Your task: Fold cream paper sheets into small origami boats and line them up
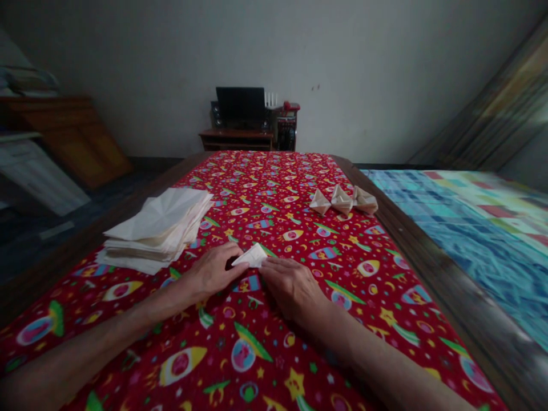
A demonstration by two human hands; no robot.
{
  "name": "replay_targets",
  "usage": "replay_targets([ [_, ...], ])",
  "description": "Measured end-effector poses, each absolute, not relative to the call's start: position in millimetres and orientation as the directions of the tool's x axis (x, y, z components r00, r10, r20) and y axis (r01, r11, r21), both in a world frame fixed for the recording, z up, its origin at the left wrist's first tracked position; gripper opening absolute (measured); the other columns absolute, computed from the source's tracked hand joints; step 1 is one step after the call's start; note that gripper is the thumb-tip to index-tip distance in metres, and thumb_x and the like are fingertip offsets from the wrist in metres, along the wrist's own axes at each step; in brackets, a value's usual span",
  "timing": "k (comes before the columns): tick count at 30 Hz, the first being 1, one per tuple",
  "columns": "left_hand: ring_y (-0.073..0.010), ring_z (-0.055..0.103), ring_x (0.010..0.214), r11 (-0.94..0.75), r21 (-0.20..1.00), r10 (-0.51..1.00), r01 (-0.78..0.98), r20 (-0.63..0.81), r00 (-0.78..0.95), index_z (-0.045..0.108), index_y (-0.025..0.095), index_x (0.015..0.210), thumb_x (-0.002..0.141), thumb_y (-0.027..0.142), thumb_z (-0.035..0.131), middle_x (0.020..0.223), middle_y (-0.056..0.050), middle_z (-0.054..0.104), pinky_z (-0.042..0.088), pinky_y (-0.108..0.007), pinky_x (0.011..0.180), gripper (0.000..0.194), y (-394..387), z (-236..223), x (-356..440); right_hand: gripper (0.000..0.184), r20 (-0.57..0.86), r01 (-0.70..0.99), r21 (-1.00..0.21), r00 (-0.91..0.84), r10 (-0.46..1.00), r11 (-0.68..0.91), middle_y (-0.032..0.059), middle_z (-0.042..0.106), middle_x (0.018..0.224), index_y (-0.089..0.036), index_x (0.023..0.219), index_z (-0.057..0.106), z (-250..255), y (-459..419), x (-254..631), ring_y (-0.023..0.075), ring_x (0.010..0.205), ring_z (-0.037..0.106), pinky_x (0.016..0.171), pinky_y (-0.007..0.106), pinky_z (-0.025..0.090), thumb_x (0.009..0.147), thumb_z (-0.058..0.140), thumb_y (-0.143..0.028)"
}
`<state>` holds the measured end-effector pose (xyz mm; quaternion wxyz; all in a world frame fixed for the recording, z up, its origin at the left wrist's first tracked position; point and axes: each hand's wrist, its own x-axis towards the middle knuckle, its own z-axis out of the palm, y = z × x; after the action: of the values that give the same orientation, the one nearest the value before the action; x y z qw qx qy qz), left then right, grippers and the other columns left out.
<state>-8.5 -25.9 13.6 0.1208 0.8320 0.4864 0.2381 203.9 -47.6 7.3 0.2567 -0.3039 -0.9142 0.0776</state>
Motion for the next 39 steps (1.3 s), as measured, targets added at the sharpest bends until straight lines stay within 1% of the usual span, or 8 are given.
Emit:
replay_targets([
  [5, -0.0114, 0.046, 0.06, -0.517, 0.515, 0.856, 0.684, 0.313, 0.412, 0.046, 0.017, 0.061, 0.083, 0.02, 0.051, 0.063, 0.003, 0.047, 0.032, -0.024, 0.056, 0.023, -27, 19, -2, 0.044, 0.453, 0.582, -0.588, -0.338, 0.825, 0.561, 0.008, 0.07, 0.099, -0.018, 0.129, 0.05, -4, -38, 208, 0.0188, 0.084, 0.067, 0.075, 0.03, 0.054, 0.087, 0.054, -0.029],
  [8, -0.0109, 0.044, 0.058, -0.536, 0.527, 0.844, 0.659, 0.34, 0.415, 0.045, 0.017, 0.059, 0.081, 0.019, 0.054, 0.063, 0.003, 0.045, 0.031, -0.024, 0.055, 0.024, -30, 18, 1, 0.034, 0.329, 0.517, -0.744, -0.265, 0.906, 0.422, 0.004, 0.072, 0.092, -0.02, 0.115, 0.061, -3, -33, 209, 0.0179, 0.079, 0.067, 0.07, 0.027, 0.053, 0.085, 0.057, -0.033],
  [12, -0.0114, 0.048, 0.062, -0.543, 0.571, 0.839, 0.615, 0.344, 0.422, 0.052, 0.016, 0.062, 0.081, 0.02, 0.057, 0.066, 0.002, 0.05, 0.034, -0.023, 0.057, 0.021, -32, 14, 2, 0.022, 0.257, 0.522, -0.769, -0.274, 0.927, 0.368, 0.0002, 0.069, 0.074, -0.018, 0.083, 0.069, 4, -32, 206, 0.0142, 0.065, 0.063, 0.057, 0.021, 0.047, 0.086, 0.053, -0.032],
  [21, -0.0116, 0.053, 0.064, -0.546, 0.636, 0.836, 0.546, 0.37, 0.404, 0.06, 0.016, 0.068, 0.086, 0.024, 0.053, 0.068, 0.0, 0.056, 0.039, -0.022, 0.061, 0.021, -30, 14, -1, 0.022, 0.229, 0.499, -0.803, -0.248, 0.941, 0.326, 0.0012, 0.067, 0.069, -0.017, 0.08, 0.067, 2, -29, 203, 0.0144, 0.062, 0.06, 0.053, 0.022, 0.044, 0.086, 0.052, -0.032],
  [24, -0.0121, 0.054, 0.066, -0.56, 0.623, 0.828, 0.546, 0.452, 0.333, 0.06, 0.016, 0.071, 0.085, 0.021, 0.053, 0.071, -0.001, 0.057, 0.041, -0.022, 0.063, 0.017, -31, 17, 2, 0.016, 0.364, 0.559, -0.717, -0.207, 0.908, 0.415, 0.0031, 0.067, 0.08, -0.018, 0.093, 0.062, 0, -30, 203, 0.0168, 0.07, 0.062, 0.061, 0.026, 0.049, 0.084, 0.056, -0.03],
  [28, -0.0138, 0.057, 0.072, -0.563, 0.618, 0.818, 0.549, 0.512, 0.263, 0.059, 0.016, 0.074, 0.082, 0.016, 0.053, 0.079, -0.003, 0.061, 0.044, -0.023, 0.066, 0.01, -34, 23, 7, 0.029, 0.667, 0.729, -0.276, -0.323, 0.671, 0.626, 0.0117, 0.061, 0.104, -0.018, 0.114, 0.054, 5, -38, 200, 0.0231, 0.091, 0.059, 0.075, 0.036, 0.05, 0.086, 0.055, -0.023],
  [31, -0.014, 0.06, 0.081, -0.572, 0.647, 0.815, 0.504, 0.515, 0.264, 0.059, 0.016, 0.076, 0.083, 0.015, 0.053, 0.089, -0.005, 0.064, 0.046, -0.023, 0.072, 0.009, -38, 27, 11, 0.033, 0.664, 0.696, -0.069, -0.503, 0.554, 0.715, 0.0141, 0.058, 0.108, -0.016, 0.119, 0.053, 11, -45, 194, 0.0245, 0.094, 0.055, 0.074, 0.037, 0.05, 0.086, 0.055, -0.022],
  [39, -0.0141, 0.059, 0.079, -0.58, 0.677, 0.815, 0.453, 0.487, 0.314, 0.056, 0.016, 0.079, 0.081, 0.019, 0.057, 0.086, -0.003, 0.062, 0.046, -0.024, 0.072, 0.004, -42, 27, 16, 0.036, 0.657, 0.568, -0.221, -0.514, 0.551, 0.793, 0.0122, 0.058, 0.103, -0.017, 0.129, 0.045, 5, -43, 193, 0.0186, 0.088, 0.058, 0.069, 0.03, 0.053, 0.093, 0.045, -0.018],
])
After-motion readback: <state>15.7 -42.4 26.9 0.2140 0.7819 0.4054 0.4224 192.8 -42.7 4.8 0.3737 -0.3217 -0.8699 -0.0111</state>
